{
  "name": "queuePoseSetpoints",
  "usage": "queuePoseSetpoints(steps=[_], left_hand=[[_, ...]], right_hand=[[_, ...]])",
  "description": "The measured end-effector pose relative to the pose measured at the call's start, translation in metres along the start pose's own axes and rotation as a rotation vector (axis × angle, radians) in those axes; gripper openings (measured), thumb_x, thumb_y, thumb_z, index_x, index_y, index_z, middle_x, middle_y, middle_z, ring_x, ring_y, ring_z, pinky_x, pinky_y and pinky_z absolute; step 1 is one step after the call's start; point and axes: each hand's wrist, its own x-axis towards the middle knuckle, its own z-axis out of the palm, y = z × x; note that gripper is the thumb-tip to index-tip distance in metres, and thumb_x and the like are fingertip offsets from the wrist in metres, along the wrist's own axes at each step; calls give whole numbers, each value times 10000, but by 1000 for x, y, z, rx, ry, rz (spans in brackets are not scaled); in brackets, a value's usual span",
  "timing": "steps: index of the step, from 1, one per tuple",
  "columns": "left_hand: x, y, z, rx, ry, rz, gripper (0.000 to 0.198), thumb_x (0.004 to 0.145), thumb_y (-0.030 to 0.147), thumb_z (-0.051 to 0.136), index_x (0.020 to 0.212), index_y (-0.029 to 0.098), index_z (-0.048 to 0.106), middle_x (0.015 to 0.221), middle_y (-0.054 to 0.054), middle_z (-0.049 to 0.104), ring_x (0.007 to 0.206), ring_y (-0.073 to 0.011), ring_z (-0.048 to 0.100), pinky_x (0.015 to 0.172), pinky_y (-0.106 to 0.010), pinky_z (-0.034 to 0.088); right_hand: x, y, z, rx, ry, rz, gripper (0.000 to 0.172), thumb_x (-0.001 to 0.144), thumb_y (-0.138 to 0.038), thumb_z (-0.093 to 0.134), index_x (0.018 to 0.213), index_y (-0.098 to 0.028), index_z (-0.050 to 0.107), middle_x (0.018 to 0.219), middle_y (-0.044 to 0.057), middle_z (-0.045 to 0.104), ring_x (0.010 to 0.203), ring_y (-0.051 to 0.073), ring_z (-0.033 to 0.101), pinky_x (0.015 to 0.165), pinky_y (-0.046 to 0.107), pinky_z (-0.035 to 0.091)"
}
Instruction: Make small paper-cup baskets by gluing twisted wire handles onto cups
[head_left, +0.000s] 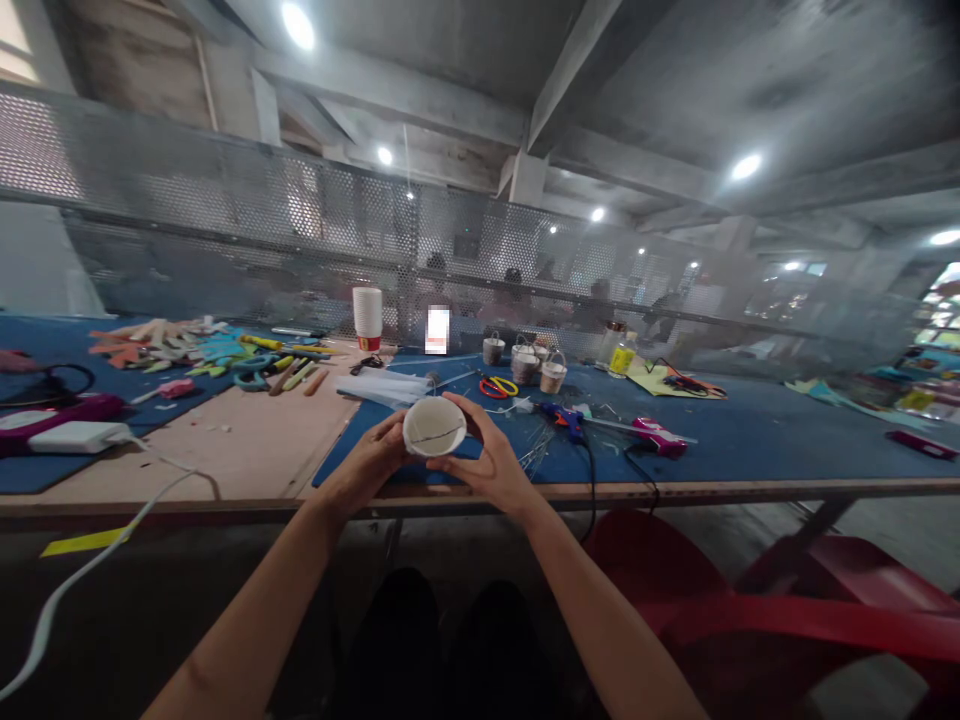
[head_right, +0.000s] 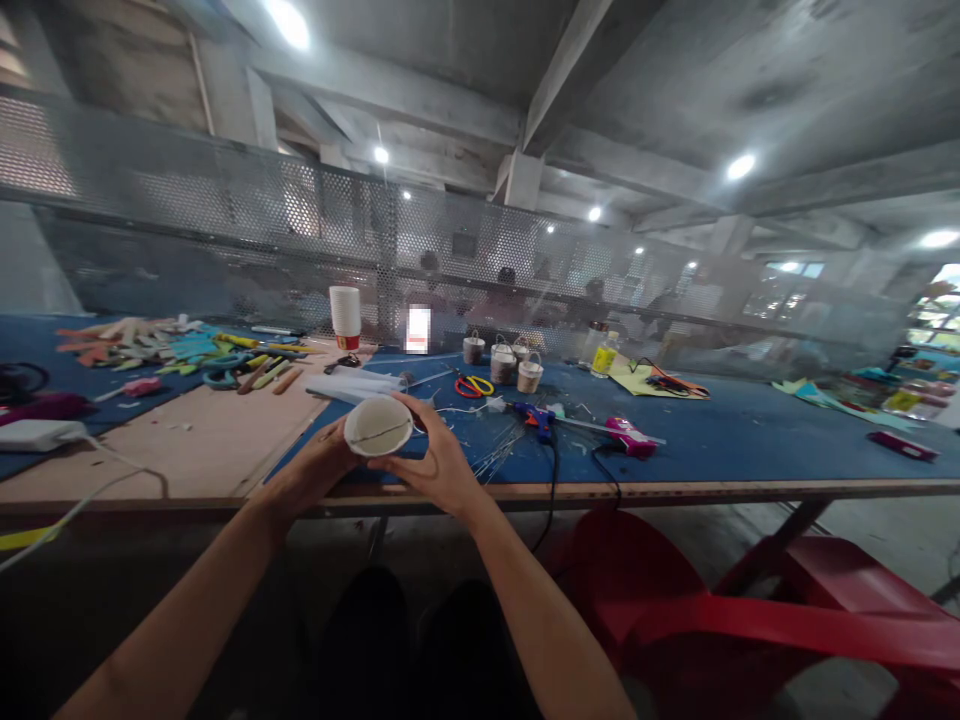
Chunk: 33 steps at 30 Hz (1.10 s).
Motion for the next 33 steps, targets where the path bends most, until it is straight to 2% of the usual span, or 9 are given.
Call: queuePoseSetpoints(steps=[9,22,27,33], left_hand=[[-2,2,2,12,0,-15,512,876,439,631,1329,208,577,1199,-114,675,1089,-293,616,822,-335,532],[-1,3,2,4,-22,-22,527,842,438,671,1311,208,603,1191,-110,689,1092,-310,621,861,-363,523],[-4,7,5,30,-40,-36,500,880,396,635,1337,203,575,1236,-115,669,1111,-304,616,873,-363,519],[-2,4,2,31,-57,-23,540,847,404,674,1335,192,574,1291,-130,643,1155,-329,601,902,-390,520]], right_hand=[[-1,1,-1,100,25,0,787,714,-391,812,1394,-238,447,1395,93,529,1279,233,520,1112,369,382],[-4,1,-3,201,33,55,802,698,-379,826,1393,-219,459,1407,100,518,1275,233,524,1094,345,407],[-5,4,-4,245,37,56,792,693,-358,832,1385,-222,470,1402,97,523,1257,230,538,1087,342,412],[-6,4,-5,249,41,98,811,683,-393,833,1384,-221,465,1378,103,543,1252,243,545,1073,359,429]])
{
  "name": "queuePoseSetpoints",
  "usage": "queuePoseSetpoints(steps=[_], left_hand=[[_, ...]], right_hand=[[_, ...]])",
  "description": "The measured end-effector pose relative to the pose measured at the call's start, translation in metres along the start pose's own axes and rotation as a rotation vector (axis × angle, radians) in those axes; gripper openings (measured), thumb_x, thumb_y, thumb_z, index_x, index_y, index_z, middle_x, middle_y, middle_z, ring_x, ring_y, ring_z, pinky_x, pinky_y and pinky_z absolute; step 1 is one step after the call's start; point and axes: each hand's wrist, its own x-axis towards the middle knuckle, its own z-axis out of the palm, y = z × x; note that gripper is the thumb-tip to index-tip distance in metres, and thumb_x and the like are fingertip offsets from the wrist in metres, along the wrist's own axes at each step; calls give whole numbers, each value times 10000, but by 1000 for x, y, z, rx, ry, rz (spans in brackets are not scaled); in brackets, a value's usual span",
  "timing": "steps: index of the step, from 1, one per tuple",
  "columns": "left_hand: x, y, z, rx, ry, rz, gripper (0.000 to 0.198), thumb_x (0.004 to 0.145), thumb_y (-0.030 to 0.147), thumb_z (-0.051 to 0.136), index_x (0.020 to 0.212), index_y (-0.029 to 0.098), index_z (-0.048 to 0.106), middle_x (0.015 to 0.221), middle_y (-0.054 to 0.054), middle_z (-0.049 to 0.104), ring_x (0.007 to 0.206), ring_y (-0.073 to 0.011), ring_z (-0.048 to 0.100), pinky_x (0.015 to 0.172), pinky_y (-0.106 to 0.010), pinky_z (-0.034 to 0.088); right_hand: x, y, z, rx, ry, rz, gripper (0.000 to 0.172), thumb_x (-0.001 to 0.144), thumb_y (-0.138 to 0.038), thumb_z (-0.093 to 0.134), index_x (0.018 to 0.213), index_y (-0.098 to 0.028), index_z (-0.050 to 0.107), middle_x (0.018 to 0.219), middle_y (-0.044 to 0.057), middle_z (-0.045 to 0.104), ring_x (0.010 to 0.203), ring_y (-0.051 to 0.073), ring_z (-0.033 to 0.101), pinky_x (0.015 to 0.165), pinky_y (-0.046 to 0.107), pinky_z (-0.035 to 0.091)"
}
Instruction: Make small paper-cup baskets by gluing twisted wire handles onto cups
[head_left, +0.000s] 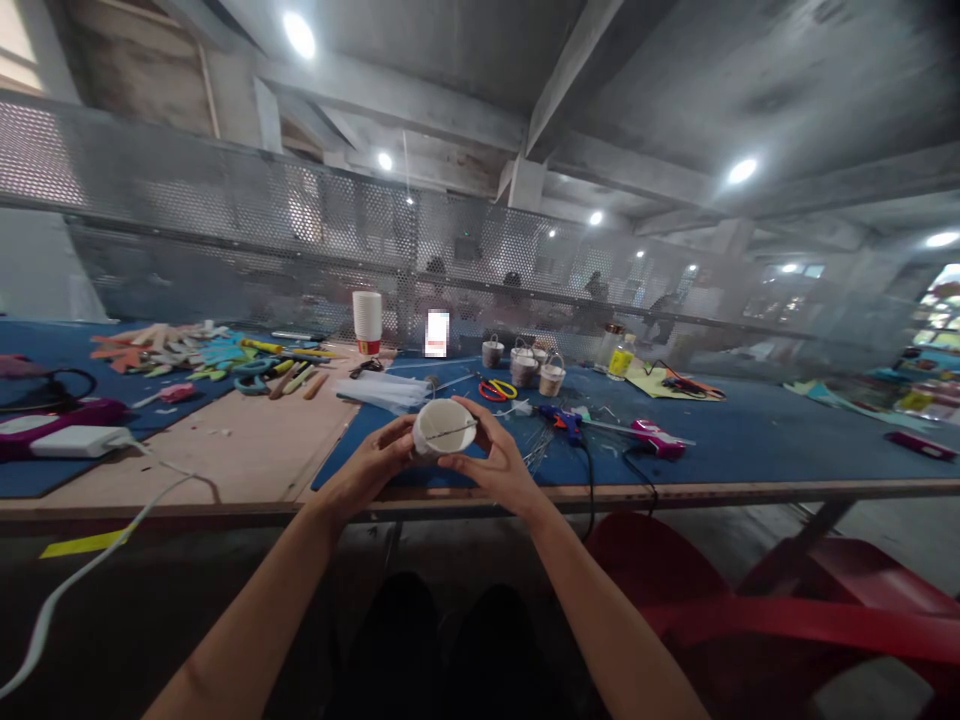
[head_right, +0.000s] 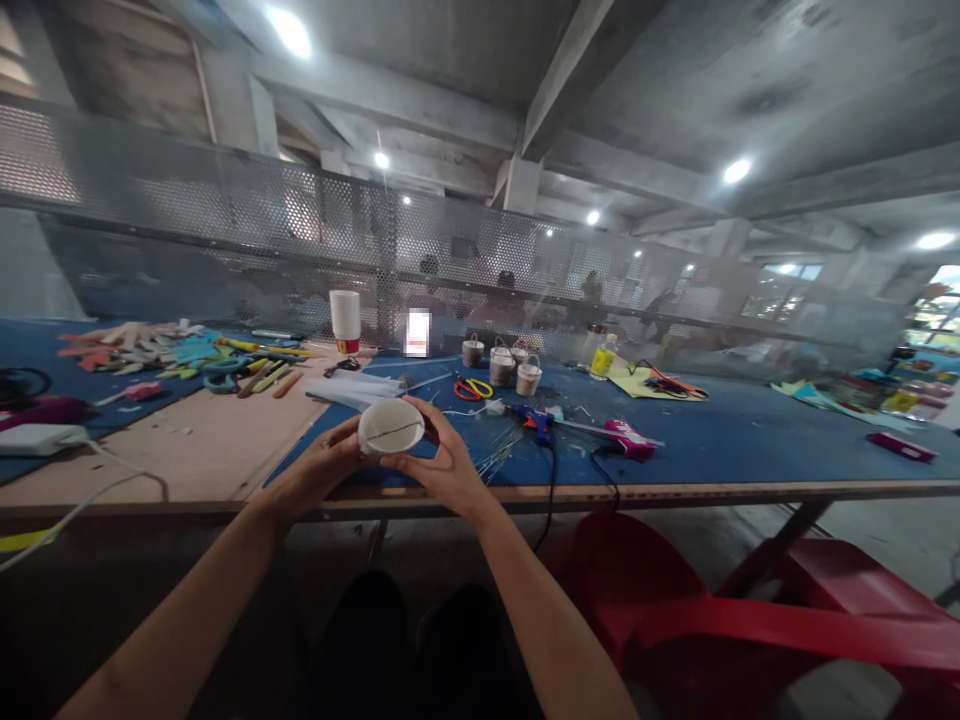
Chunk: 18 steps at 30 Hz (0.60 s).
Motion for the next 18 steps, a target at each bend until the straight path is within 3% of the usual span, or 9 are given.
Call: queuePoseSetpoints(steps=[18], left_hand=[[-2,4,4,9,-8,-20,572,829,395,692,1349,193,564,1325,-144,626,1209,-347,574,974,-434,490]], right_hand=[[1,3,-1,33,24,12,775,696,-332,824,1378,-221,472,1356,89,574,1245,232,558,1076,355,435]])
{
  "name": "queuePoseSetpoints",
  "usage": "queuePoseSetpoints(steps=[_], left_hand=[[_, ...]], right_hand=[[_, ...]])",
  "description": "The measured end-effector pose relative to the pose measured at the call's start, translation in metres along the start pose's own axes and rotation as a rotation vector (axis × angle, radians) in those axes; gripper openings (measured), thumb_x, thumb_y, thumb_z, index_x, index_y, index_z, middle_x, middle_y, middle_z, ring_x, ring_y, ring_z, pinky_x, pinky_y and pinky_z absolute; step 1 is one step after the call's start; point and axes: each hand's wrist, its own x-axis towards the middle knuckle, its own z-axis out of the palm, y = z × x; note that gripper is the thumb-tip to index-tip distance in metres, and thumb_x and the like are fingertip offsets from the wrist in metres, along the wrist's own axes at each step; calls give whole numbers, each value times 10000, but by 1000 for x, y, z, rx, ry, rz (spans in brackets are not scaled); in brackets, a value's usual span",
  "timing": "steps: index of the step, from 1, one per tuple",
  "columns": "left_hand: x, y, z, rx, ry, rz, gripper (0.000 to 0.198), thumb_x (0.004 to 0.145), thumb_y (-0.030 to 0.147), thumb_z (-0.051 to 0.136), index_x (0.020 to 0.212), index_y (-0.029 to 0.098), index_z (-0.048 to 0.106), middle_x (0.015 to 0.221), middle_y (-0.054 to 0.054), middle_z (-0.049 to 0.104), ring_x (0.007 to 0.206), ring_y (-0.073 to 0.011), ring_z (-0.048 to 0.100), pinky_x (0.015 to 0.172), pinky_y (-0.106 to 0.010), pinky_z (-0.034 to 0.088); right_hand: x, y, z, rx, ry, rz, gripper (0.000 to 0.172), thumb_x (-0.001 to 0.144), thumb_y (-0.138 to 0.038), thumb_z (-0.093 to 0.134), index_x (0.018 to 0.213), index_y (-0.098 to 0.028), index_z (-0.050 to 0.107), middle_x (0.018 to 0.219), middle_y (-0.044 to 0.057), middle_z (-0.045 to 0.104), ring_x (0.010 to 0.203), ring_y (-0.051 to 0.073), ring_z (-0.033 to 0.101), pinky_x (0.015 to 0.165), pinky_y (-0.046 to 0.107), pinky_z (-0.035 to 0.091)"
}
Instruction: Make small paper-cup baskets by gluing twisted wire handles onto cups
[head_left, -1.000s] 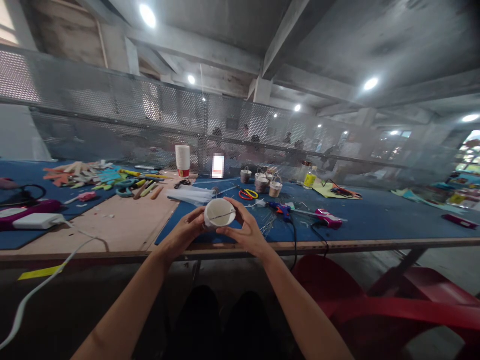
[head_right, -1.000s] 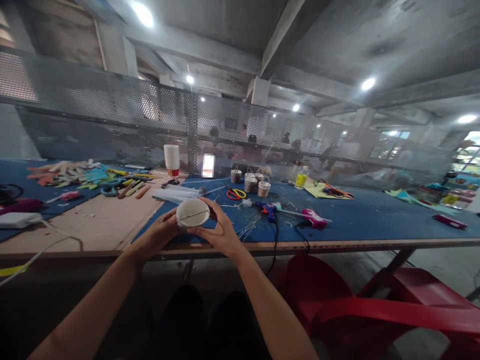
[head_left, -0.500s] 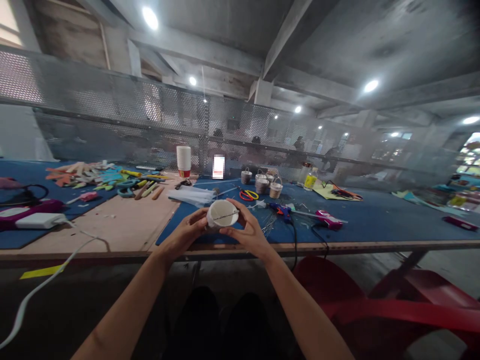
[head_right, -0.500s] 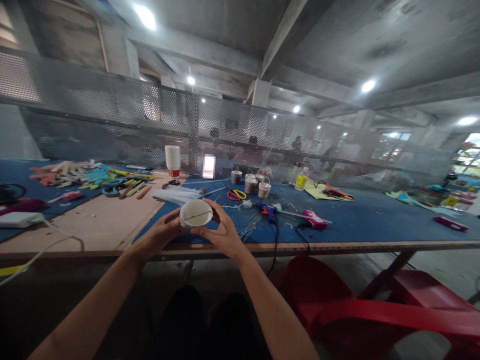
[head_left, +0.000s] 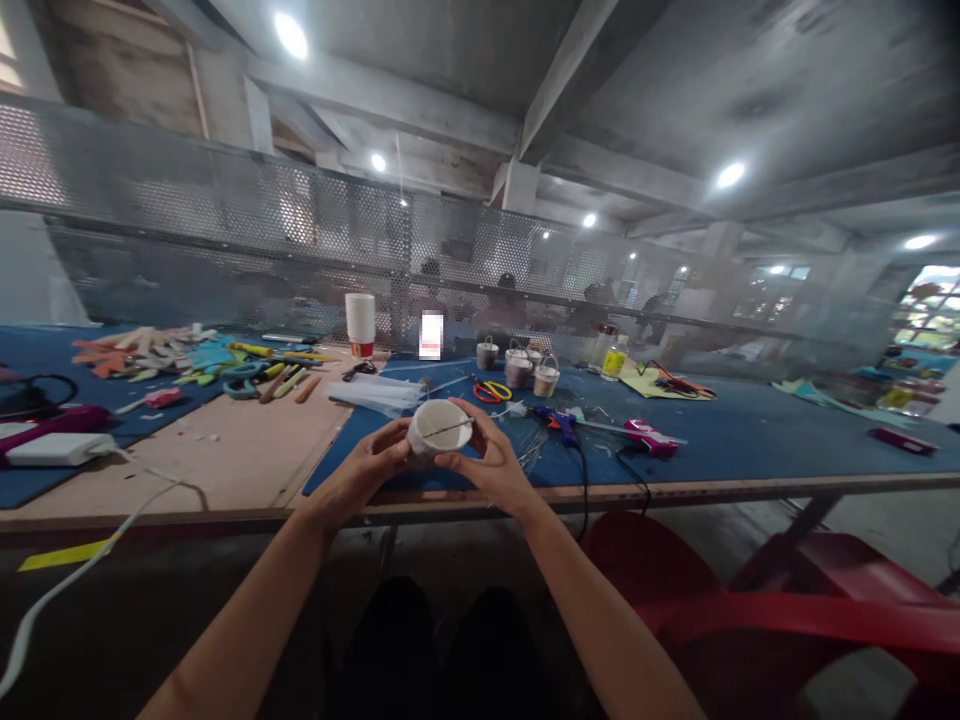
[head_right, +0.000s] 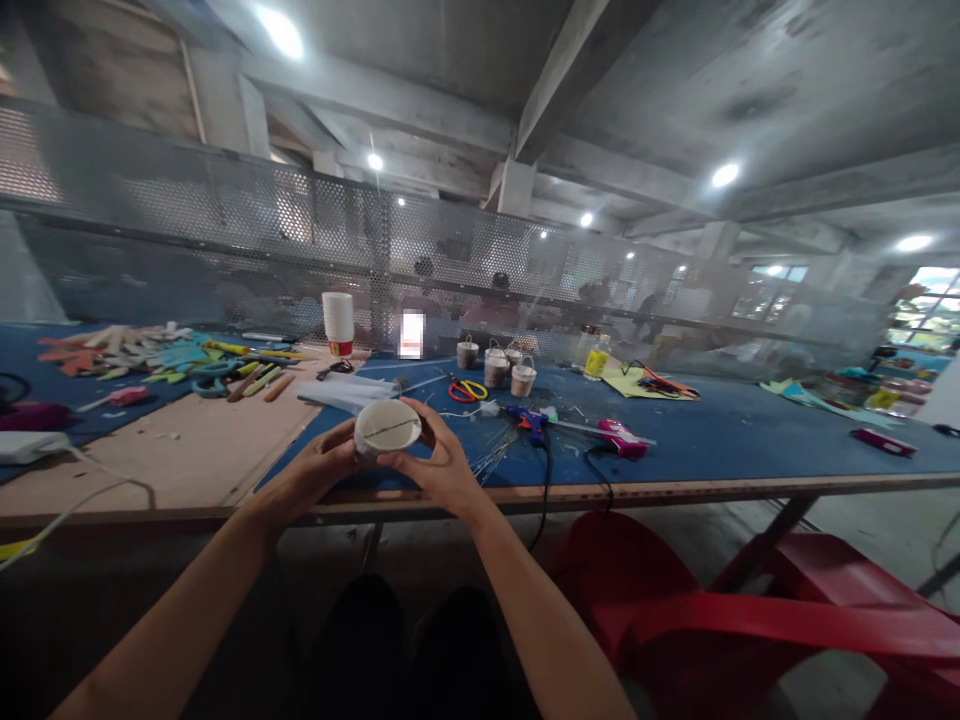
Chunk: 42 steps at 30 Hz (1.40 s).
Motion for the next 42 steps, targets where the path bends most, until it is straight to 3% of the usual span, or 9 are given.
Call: queuePoseSetpoints(steps=[12,18,25,31,42], left_hand=[[0,1,-1,-8,-12,-2,563,825,391,696,1346,219,567,1321,-138,624,1191,-340,583,965,-448,493],[0,1,1,-28,-10,6,575,812,390,709,1340,213,566,1322,-136,619,1176,-333,590,948,-438,495],[0,-1,1,-21,6,26,462,841,378,680,1259,192,617,1306,-137,629,1157,-320,602,936,-412,500],[1,0,0,11,43,-3,423,825,386,694,1189,175,650,1266,-133,648,1111,-313,620,890,-395,517],[1,1,3,-26,85,23,263,870,340,644,1070,173,683,1101,-95,700,1016,-261,648,894,-380,506]], right_hand=[[5,2,2,-33,29,16,764,695,-375,813,1376,-264,485,1358,65,578,1232,229,566,1080,397,435],[7,-1,5,7,54,21,760,684,-341,823,1363,-224,502,1344,82,587,1222,231,576,1072,370,442],[11,2,6,38,88,66,738,723,-378,784,1382,-230,486,1308,77,614,1187,232,598,1044,374,461],[15,5,6,132,135,83,645,705,-353,803,1276,-194,549,1247,70,659,1147,222,625,1035,352,464],[20,1,15,69,223,171,596,721,-440,769,1228,-192,578,1192,81,692,1124,235,643,1012,365,477]])
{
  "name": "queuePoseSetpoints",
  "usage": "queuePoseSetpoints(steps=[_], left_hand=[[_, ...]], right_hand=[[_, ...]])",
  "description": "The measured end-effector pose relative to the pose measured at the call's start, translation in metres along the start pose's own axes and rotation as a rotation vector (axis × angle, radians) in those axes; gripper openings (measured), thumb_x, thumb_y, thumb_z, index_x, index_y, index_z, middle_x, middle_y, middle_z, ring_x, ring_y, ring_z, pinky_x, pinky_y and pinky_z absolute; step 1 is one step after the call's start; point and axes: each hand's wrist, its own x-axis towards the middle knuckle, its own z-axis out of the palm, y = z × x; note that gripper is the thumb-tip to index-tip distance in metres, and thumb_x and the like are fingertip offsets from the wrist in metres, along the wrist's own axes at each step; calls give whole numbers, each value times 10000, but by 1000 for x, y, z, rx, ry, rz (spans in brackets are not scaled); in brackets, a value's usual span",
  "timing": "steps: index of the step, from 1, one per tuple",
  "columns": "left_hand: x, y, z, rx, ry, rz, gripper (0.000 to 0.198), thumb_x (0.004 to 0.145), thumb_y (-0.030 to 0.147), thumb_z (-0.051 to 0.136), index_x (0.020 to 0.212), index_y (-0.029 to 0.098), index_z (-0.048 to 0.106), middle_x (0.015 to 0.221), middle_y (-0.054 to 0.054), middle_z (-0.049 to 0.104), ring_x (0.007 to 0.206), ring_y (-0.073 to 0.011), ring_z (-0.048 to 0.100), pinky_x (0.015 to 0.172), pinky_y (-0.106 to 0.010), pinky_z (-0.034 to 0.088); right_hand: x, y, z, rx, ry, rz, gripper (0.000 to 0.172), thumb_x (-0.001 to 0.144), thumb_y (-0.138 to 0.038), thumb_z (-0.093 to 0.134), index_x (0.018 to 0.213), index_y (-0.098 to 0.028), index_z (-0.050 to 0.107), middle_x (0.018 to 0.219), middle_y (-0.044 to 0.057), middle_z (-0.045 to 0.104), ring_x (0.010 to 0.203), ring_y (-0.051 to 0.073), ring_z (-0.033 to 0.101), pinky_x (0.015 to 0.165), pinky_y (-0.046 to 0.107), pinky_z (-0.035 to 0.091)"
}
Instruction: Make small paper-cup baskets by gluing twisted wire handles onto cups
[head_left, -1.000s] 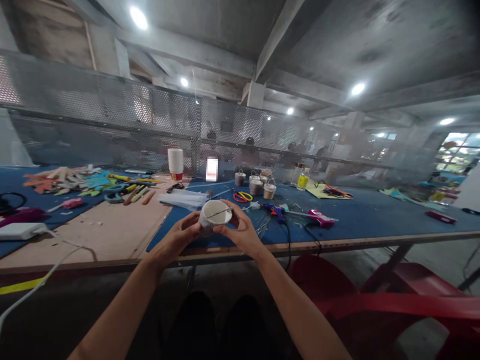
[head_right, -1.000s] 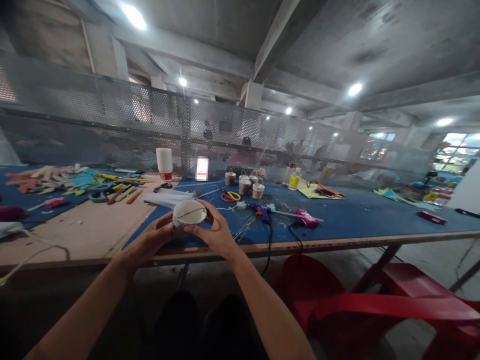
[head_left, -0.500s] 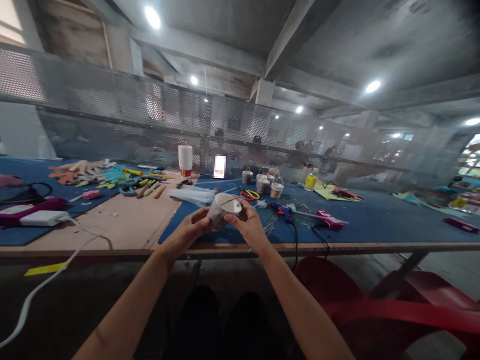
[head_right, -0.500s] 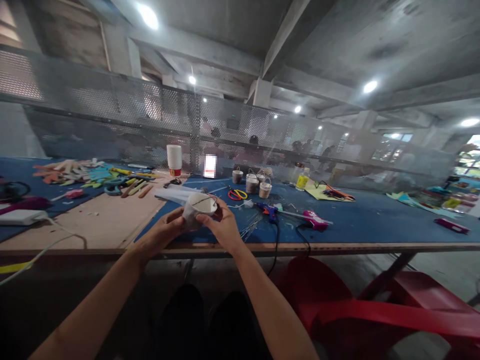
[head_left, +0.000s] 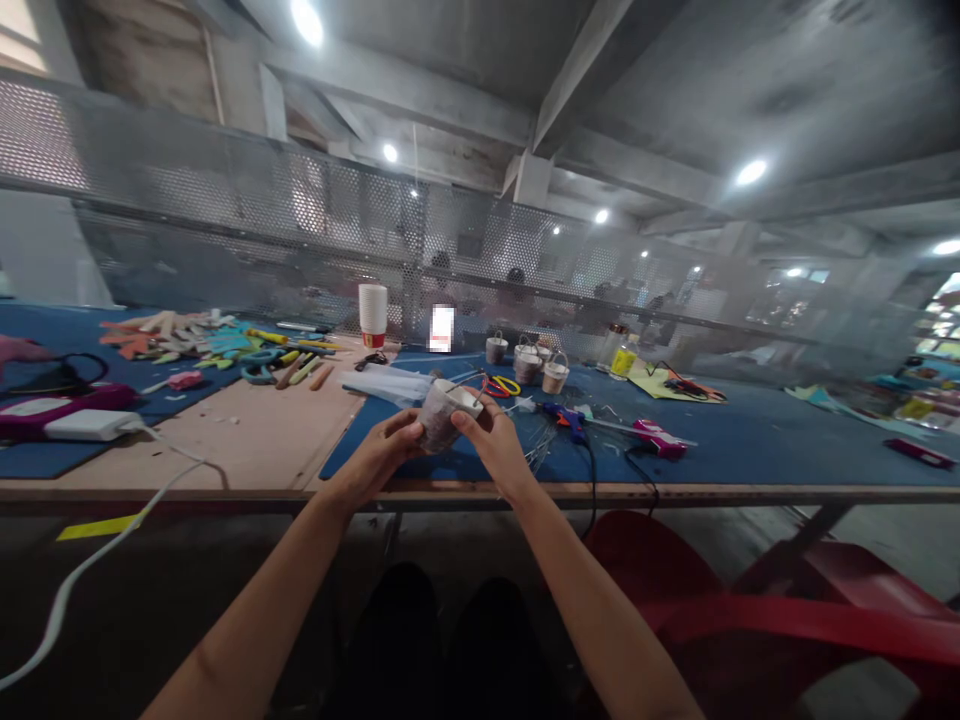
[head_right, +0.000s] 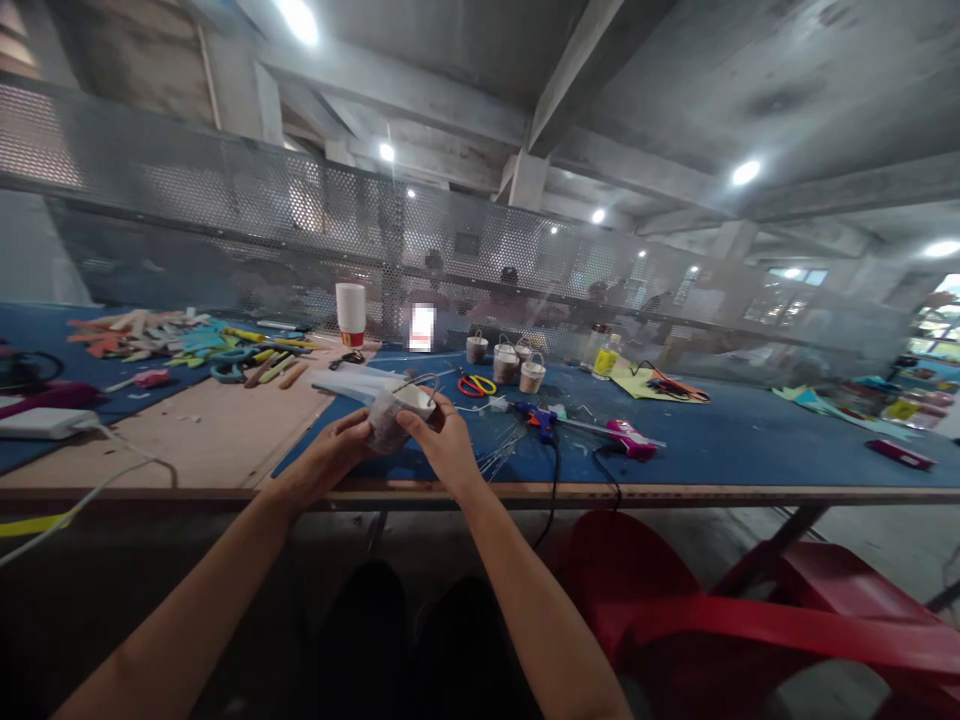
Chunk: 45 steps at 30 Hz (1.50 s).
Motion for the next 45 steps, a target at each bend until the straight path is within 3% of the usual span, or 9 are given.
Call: queuePoseSetpoints(steps=[20,37,42,45], left_hand=[[-1,3,2,-54,6,11,236,886,318,625,1043,161,704,1040,-91,692,1001,-258,631,868,-368,517],[0,4,2,-92,-2,-37,296,890,388,617,1041,158,726,1093,-103,728,1004,-271,669,904,-405,525],[10,8,1,-87,-20,-113,347,881,433,614,1064,159,724,1060,-123,740,960,-287,693,907,-436,518],[22,16,-3,33,-32,-96,341,858,423,648,1076,171,726,1062,-116,741,954,-284,692,918,-435,510]], right_hand=[[0,7,2,10,-53,-2,780,685,-356,814,1373,-206,479,1241,89,662,1108,231,649,986,382,505],[2,9,3,17,-55,-43,700,698,-335,805,1301,-179,486,1245,108,653,1120,230,642,1010,388,490],[12,1,-1,7,-61,-43,647,725,-307,781,1298,-191,502,1239,94,660,1125,224,641,1016,382,484],[24,-7,-8,-18,-60,-53,679,724,-315,780,1327,-202,490,1245,86,658,1124,228,642,1013,391,485]])
